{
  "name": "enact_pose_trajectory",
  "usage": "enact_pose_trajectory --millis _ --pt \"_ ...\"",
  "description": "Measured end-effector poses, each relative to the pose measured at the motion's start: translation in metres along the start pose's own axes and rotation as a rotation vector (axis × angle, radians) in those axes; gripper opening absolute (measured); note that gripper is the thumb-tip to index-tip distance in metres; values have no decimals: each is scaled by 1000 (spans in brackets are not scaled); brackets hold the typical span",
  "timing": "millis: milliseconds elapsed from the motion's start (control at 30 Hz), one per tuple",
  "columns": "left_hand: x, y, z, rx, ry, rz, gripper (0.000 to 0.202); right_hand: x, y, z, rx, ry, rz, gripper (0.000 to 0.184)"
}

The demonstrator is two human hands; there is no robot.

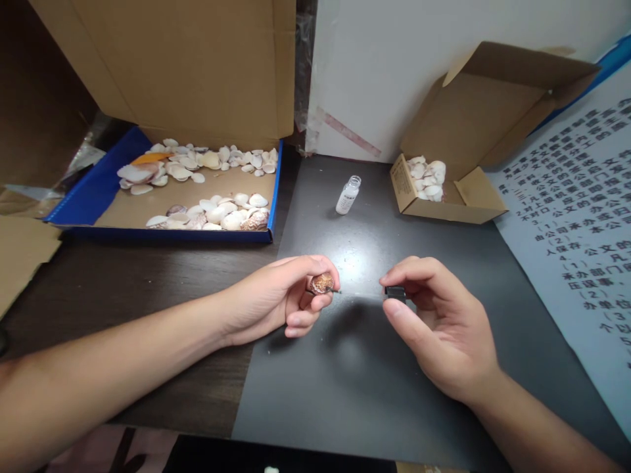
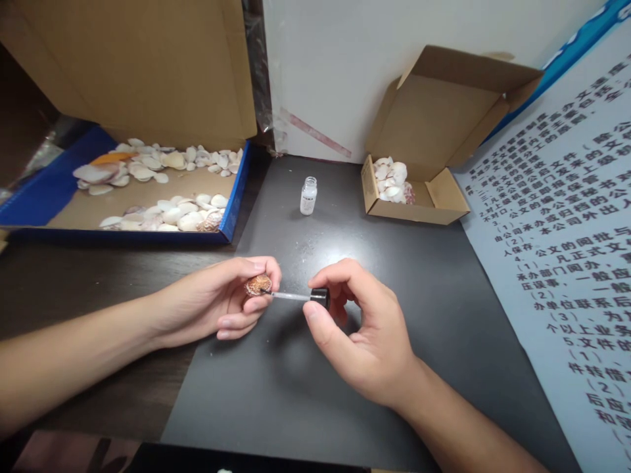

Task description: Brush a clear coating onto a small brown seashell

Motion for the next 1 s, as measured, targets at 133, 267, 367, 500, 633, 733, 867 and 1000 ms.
enact_pose_trajectory --millis 133,267,367,500,633,733,867,1000 --pt "0 0 0 5 -4 0 20 2 1 -1 -13 10 15 19" --pt "0 -1 -1 10 1 4 21 -1 -1 0 3 -15 -6 17" --pt "0 -1 -1 9 -5 8 21 0 -1 -1 -7 -2 -9 17" --pt "-1 -1 -2 8 -9 13 21 2 -1 -2 -8 8 -10 18" --pt "0 -1 -2 6 -1 14 22 3 -3 -2 16 22 -22 19" --pt "0 0 -1 5 -3 6 21 5 -2 -1 -3 48 -26 20" --pt "1 -1 0 6 9 13 22 0 -5 -1 20 -12 -44 17" --pt "1 0 0 5 11 -1 22 3 -3 -2 5 6 -29 17"
Point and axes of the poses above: each hand's wrist, its own z-axis towards the middle knuckle, its own x-axis out of the back of the hand, y = z × x, the point moved 9 cm from there along z, towards the middle knuckle, and after that the axes turned 14 degrees about -z, right-handed, at the moved point
